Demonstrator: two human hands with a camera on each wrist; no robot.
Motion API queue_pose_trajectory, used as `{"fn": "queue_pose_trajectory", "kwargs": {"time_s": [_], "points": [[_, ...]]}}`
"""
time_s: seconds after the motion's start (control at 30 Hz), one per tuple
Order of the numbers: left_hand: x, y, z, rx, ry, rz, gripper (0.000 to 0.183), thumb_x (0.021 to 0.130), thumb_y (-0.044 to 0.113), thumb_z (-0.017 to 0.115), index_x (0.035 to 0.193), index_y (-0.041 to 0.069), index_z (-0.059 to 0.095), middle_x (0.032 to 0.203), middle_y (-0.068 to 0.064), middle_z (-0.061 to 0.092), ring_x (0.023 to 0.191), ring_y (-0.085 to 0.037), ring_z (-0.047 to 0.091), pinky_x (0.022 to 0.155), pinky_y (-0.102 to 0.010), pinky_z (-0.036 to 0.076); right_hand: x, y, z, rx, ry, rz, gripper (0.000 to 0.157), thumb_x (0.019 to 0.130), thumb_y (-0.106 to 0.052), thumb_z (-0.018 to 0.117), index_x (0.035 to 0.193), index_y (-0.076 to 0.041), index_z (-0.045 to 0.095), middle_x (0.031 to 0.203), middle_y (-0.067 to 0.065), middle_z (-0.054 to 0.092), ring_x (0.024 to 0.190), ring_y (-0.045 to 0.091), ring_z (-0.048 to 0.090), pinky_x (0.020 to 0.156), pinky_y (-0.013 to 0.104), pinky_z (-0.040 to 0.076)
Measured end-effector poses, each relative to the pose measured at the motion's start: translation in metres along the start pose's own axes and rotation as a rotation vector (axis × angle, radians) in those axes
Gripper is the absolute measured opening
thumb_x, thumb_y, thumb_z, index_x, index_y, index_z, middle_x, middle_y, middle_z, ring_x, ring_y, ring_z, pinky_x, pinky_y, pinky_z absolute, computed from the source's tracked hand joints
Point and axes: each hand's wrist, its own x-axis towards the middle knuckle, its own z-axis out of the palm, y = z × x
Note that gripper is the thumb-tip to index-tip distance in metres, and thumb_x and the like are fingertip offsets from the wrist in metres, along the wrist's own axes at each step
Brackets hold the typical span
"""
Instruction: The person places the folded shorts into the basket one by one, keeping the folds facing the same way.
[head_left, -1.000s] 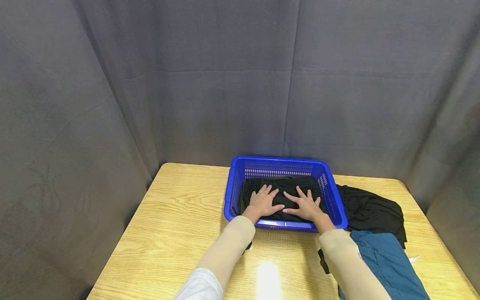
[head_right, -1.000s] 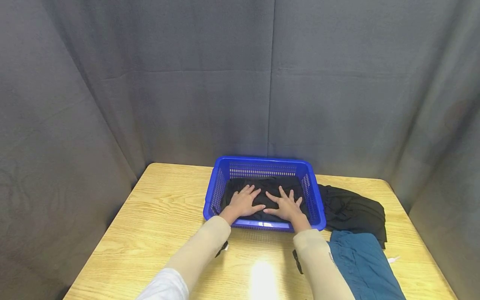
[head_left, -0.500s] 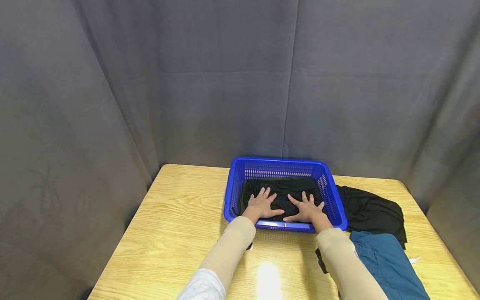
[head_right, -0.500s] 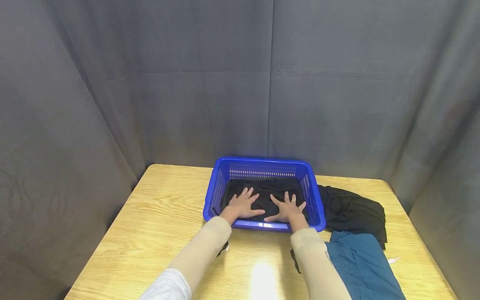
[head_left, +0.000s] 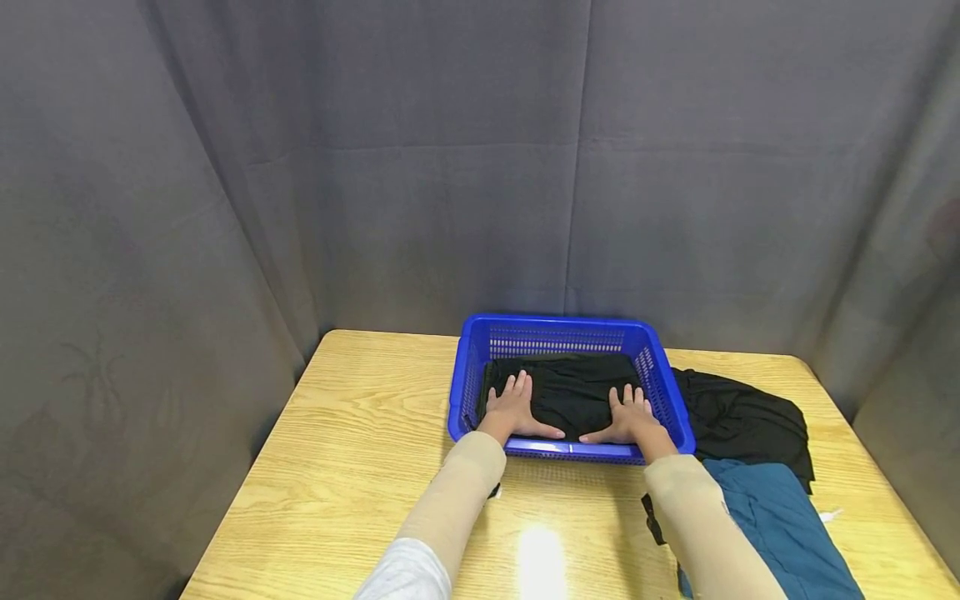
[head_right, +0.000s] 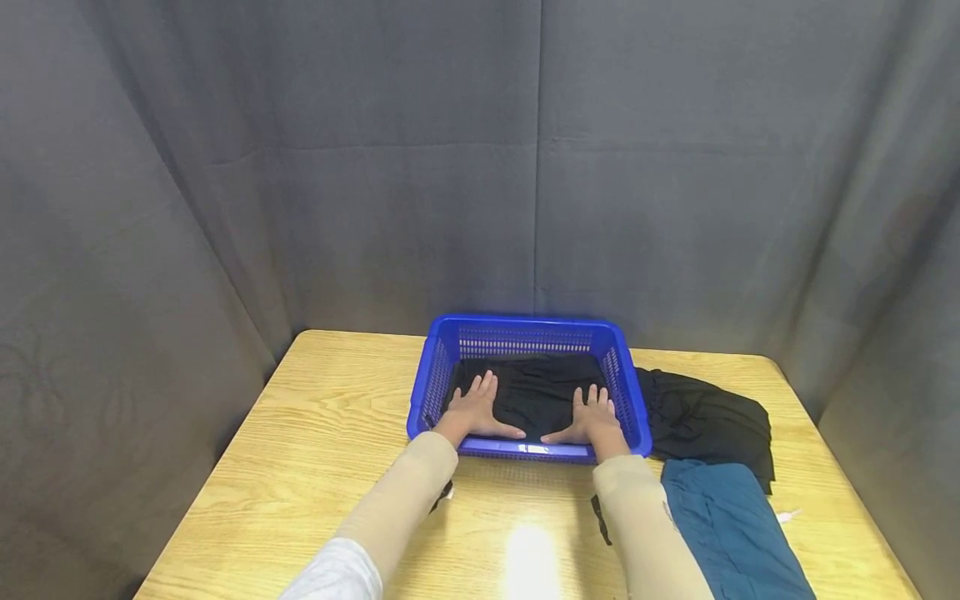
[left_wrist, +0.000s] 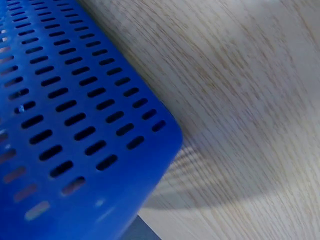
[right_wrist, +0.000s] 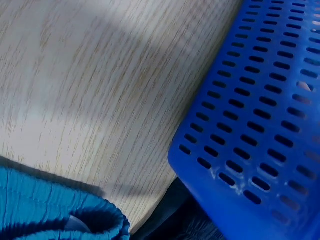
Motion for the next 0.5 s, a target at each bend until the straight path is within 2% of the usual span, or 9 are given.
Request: {"fn": "queue_pose_trajectory", "kwargs": {"time_s": [0.23, 0.5], "points": [[-0.0023, -0.0058, -0.0021, -0.067, -0.040, -0.033, 0.121, 0.064, 0.070, 0.064, 0.148, 0.008, 0.002, 0.154, -0.005, -0.003, 0.140, -0.020, -0.001, 0.110, -0.049, 0.010, -0.0006, 0.0021, -0.0018, 0.008, -0.014, 0.003, 0.117, 0.071, -0.055, 0.070, 0.138, 0.017, 0.008, 0.143, 0.038, -0.001, 0.132, 0.050, -0.002, 0.106, 0.057, 0.008], [-0.0048, -0.0077, -0.0041, -0.088, -0.056, -0.045, 0.122, 0.064, 0.070, 0.064, 0.148, 0.009, 0.001, 0.154, -0.004, -0.004, 0.140, -0.019, -0.002, 0.110, -0.050, 0.009, 0.0004, 0.0044, 0.0004, 0.054, 0.003, -0.006, 0.117, 0.071, -0.053, 0.071, 0.137, 0.019, 0.007, 0.143, 0.037, -0.001, 0.132, 0.049, -0.001, 0.107, 0.055, 0.007]]}}
